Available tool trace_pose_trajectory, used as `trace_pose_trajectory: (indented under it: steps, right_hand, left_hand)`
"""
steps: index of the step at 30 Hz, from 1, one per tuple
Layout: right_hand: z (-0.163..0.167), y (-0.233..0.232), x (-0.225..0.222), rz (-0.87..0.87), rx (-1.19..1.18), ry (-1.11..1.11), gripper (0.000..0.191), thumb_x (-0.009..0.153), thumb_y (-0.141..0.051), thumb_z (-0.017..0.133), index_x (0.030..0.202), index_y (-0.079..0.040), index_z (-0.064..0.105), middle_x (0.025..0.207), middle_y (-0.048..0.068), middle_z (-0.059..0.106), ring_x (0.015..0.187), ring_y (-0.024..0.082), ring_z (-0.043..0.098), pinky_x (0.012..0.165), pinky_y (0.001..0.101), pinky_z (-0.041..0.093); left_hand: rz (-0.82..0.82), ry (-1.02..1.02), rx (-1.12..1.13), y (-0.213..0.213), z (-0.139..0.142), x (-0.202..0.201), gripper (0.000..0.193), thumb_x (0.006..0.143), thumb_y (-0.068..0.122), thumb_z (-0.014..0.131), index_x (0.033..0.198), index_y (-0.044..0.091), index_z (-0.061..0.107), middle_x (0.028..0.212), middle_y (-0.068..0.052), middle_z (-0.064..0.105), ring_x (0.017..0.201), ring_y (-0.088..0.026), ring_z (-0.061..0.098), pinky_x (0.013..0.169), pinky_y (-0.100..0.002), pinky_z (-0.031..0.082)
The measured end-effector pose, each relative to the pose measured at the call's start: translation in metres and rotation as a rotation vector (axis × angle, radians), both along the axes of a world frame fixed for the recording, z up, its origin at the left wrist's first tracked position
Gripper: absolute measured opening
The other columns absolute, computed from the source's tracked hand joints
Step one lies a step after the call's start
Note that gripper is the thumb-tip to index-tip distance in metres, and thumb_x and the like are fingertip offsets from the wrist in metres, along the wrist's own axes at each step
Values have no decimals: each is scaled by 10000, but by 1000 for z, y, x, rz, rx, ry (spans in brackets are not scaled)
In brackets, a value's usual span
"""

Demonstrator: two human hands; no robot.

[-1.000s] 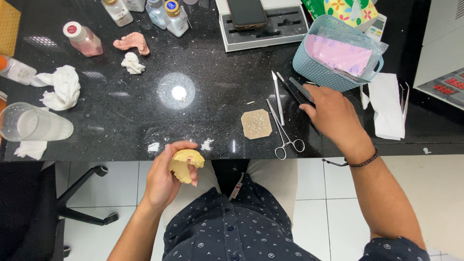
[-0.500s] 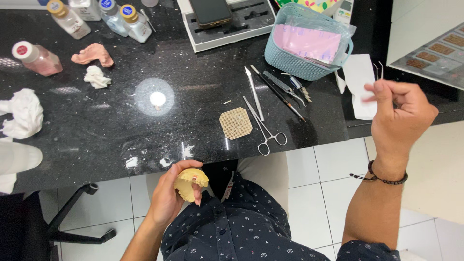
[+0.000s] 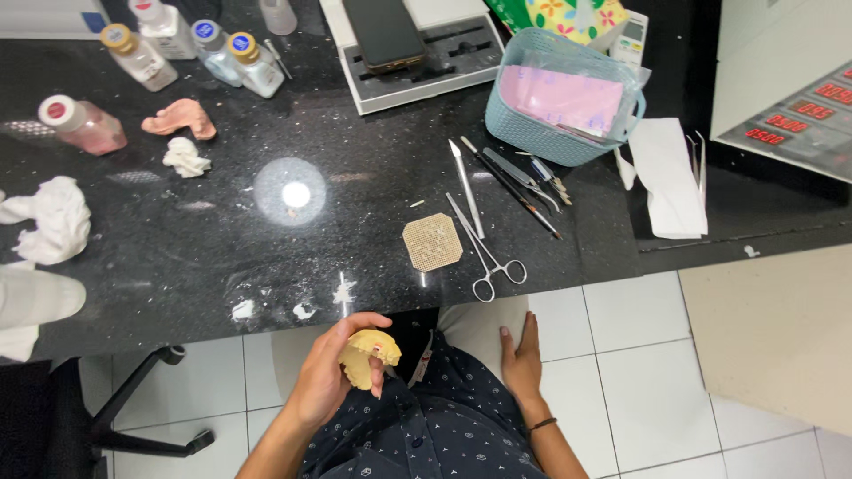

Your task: The person holds a yellow dental model of an upper jaw and uses a fine brush to apply and shape material on the teeth of the model. They dip the brush in a glass of liquid, wipe it on a tissue, and turn the model to work on different areas.

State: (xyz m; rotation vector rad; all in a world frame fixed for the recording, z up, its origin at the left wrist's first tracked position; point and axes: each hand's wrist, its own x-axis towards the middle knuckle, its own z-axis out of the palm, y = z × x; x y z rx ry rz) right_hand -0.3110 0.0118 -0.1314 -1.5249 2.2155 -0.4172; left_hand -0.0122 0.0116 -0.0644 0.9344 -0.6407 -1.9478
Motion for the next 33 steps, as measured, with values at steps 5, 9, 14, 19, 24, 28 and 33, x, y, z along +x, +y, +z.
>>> trace_pose_trajectory:
  steps: [5, 9, 14, 19, 24, 28, 33]
  right_hand:
    - [20, -15, -18, -219, 207, -435, 895, 903, -533, 559, 1597, -43, 280, 1536, 267, 469, 1409, 363, 519, 1166, 415, 423]
    - [8, -31, -4, -87, 52, -326, 928, 948, -570, 521, 1610, -13, 186, 1628, 296, 289, 1533, 384, 274, 1199, 436, 289]
    - [6, -39, 3, 224, 214, -230, 1068, 892, -569, 675, 1588, 23, 123, 1627, 304, 194, 1555, 392, 117, 1207, 428, 248]
    - [34, -32, -7, 586, 498, -266, 732, 840, -432, 755, 1439, -83, 519, 1502, 162, 559, 1382, 297, 550, 1124, 371, 437]
    - [66, -13, 36, 423, 148, -1053, 585, 794, 16, 749, 1361, 10, 605, 1107, 186, 766, 982, 219, 767, 868, 321, 627]
    - [88, -21, 59, 592, -231, -943, 336, 802, 76, 785, 1133, 36, 747, 989, 144, 786, 851, 174, 784, 727, 268, 634]
    - [114, -37, 57, 702, -427, -491, 285, 757, -30, 847, 1030, -38, 765, 861, 62, 781, 693, 114, 740, 615, 231, 577]
  left_hand:
    - [6, -5, -49, 4, 1, 9, 534, 1089, 366, 301, 1272, -49, 583, 854, -136, 656, 670, -170, 642, 583, -334, 575]
    - [58, -14, -89, 6, 4, 20, 532, 1088, 369, 316, 1283, -46, 585, 851, -129, 648, 680, -169, 645, 585, -339, 581]
    - [82, 14, -86, 0, 5, 23, 539, 1078, 398, 348, 1289, -39, 582, 866, -128, 654, 692, -170, 646, 599, -341, 583]
    - [-2, -1, -129, -5, 3, 10, 523, 1080, 408, 381, 1333, -19, 545, 964, -122, 669, 729, -168, 653, 653, -332, 593]
    - [-139, -7, -176, -9, 16, -29, 489, 1074, 369, 410, 1447, 52, 416, 970, -93, 611, 786, -140, 640, 665, -320, 605]
    - [-110, -35, -215, -12, 32, -25, 499, 1076, 351, 427, 1479, 57, 390, 960, -93, 599, 767, -135, 619, 651, -306, 588]
    - [-90, -75, -207, -9, 41, -4, 493, 1082, 370, 410, 1458, 52, 429, 930, -88, 626, 746, -130, 627, 639, -294, 579]
